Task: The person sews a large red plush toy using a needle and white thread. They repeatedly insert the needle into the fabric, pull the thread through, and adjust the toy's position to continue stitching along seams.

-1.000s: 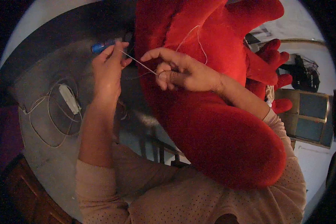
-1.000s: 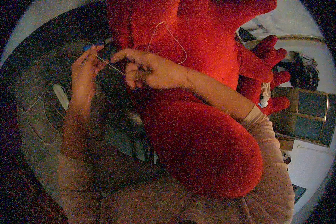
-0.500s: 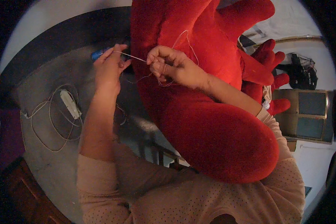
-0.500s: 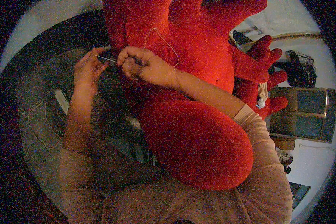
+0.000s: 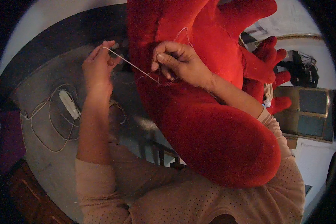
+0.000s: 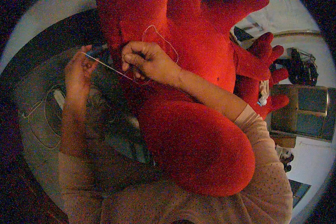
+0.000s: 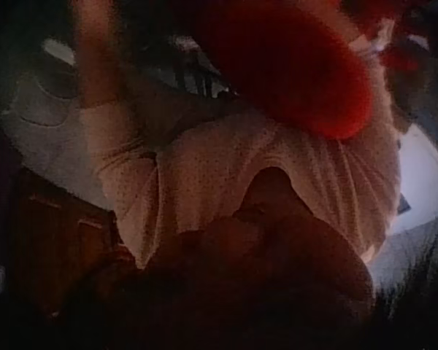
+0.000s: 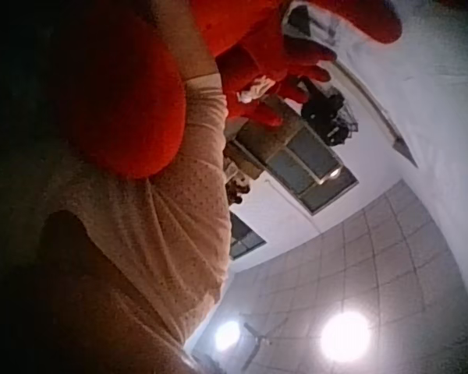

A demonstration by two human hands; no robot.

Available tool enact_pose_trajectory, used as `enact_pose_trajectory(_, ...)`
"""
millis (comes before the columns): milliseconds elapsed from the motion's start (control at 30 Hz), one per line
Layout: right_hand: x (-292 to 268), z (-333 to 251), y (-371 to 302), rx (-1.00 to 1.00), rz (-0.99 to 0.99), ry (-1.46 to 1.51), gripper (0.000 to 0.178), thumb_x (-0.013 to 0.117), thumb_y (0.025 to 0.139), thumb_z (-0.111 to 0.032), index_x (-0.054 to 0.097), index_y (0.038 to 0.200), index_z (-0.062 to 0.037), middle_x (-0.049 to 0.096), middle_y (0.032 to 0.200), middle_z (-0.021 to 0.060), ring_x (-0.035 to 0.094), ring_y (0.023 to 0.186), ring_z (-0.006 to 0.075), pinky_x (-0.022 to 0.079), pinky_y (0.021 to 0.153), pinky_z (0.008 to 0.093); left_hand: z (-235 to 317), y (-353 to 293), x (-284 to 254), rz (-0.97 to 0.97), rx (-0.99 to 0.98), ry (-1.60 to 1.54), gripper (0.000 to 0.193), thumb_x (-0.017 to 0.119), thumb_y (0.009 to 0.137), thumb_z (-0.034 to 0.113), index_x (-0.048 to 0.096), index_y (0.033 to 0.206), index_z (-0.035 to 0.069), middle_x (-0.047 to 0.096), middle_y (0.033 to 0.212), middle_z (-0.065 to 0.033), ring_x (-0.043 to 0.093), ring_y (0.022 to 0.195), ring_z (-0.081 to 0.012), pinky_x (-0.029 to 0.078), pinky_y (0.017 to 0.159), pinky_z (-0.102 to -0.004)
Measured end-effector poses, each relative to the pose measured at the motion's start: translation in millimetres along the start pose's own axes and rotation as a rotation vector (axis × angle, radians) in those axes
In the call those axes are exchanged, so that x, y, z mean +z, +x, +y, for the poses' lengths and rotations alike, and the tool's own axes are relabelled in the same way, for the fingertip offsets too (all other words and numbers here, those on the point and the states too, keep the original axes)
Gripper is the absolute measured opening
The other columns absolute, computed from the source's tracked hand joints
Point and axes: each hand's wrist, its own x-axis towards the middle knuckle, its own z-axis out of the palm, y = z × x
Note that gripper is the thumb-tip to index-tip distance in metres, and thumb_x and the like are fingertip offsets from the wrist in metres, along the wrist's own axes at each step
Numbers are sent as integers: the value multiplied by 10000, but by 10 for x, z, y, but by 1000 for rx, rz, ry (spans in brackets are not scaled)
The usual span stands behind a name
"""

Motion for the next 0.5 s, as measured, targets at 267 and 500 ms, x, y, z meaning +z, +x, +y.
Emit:
enact_pose_trajectory(267,28,-368,-36,-130,-6,87,173,474,981,-176,540,967,-16,494,653,-7,503,544,74,483,537,226,-20,15,32,28,20,41,224,627,887,187,672,1023,14,422,642,46,465,599,-70,512,679,-269)
enact_pose_trajectory(500,-369,-1620,3,-700,35,33,153,491,964,-154,546,953,-12,482,647,-3,497,547,100,480,661,293,40,-16,-147,113,242,184,314,614,801,19,635,1113,49,540,788,-7,506,677,-103,468,663,-239)
